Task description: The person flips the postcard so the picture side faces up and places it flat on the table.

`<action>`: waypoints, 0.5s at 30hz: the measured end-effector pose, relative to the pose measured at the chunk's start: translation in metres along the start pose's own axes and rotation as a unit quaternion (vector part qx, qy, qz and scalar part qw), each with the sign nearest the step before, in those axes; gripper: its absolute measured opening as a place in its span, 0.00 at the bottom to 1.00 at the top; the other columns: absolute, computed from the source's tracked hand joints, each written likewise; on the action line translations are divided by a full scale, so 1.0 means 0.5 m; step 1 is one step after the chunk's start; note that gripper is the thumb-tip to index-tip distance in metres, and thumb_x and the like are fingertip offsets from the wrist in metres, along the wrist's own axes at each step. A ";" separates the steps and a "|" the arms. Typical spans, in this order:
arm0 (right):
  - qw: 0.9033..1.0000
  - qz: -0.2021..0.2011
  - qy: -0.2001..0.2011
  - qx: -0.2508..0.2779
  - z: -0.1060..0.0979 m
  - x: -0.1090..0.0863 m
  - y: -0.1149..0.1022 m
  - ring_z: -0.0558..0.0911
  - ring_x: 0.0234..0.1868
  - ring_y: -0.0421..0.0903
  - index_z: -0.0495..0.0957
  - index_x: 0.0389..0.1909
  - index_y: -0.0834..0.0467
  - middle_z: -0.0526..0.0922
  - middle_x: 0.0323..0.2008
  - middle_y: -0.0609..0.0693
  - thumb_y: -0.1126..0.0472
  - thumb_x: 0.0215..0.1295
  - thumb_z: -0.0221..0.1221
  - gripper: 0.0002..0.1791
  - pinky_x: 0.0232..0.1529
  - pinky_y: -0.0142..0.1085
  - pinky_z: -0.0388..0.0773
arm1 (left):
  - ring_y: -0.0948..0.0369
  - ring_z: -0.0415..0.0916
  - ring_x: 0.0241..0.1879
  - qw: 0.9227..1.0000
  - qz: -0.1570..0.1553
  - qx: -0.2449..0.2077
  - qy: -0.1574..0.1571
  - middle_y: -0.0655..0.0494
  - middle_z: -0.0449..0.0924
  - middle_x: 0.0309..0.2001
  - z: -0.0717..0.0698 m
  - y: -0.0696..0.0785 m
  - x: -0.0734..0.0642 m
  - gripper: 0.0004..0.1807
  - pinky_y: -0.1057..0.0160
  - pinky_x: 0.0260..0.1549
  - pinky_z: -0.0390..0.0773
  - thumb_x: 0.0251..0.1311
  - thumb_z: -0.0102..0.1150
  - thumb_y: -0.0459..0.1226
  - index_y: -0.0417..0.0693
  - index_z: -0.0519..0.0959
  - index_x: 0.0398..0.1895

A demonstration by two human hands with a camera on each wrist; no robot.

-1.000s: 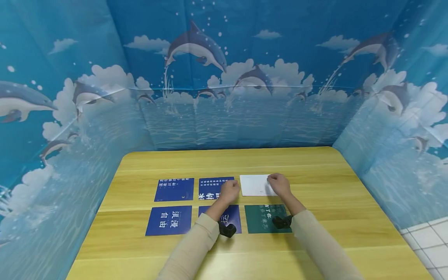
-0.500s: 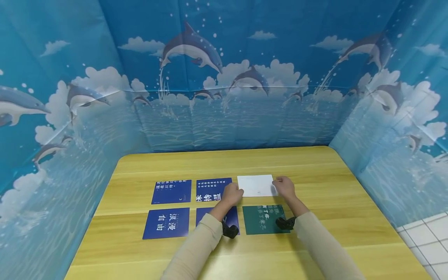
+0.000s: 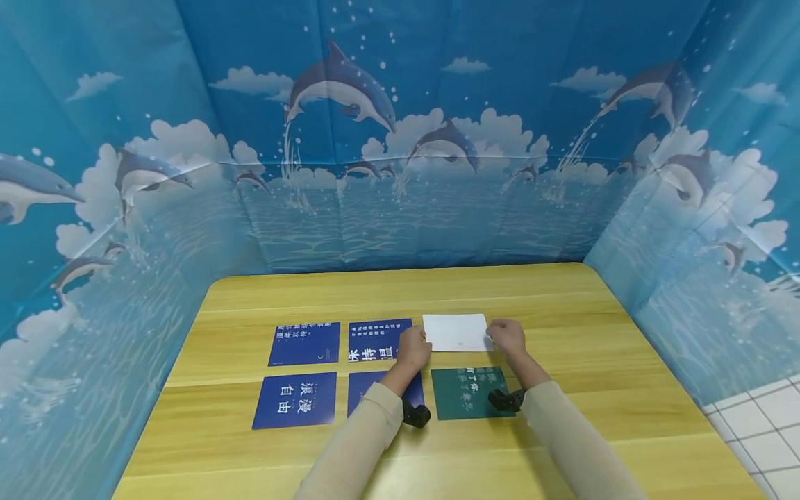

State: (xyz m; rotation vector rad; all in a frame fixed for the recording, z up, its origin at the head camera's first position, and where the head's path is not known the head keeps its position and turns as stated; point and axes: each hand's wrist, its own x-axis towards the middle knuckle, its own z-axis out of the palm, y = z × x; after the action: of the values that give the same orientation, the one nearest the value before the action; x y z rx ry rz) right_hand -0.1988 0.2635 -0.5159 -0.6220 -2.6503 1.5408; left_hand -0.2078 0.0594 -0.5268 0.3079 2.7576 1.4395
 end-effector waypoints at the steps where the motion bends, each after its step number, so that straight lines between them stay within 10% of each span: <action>1: 1.000 0.006 0.002 0.007 0.000 0.000 0.001 0.71 0.50 0.63 0.67 0.54 0.77 0.69 0.53 0.72 0.67 0.59 0.50 0.24 0.46 0.49 0.72 | 0.64 0.51 0.17 1.000 0.001 -0.001 0.003 0.56 0.59 0.16 0.002 -0.001 0.002 0.10 0.70 0.18 0.57 0.46 0.55 0.20 0.38 0.67 0.17; 15: 0.998 0.030 0.041 0.029 0.007 0.012 0.002 0.73 0.42 0.55 0.70 0.52 0.75 0.75 0.44 0.66 0.75 0.49 0.57 0.26 0.31 0.34 0.76 | 0.59 0.67 0.29 1.000 0.006 0.004 0.026 0.51 0.71 0.30 0.011 -0.012 0.009 0.27 0.67 0.26 0.69 0.34 0.56 0.15 0.36 0.77 0.45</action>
State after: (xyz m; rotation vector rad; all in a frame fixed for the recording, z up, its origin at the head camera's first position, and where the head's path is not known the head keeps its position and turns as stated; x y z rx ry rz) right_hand -0.2049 0.2630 -0.5196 -0.7511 -2.5397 1.5653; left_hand -0.2127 0.0613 -0.5346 0.2925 2.8076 1.4604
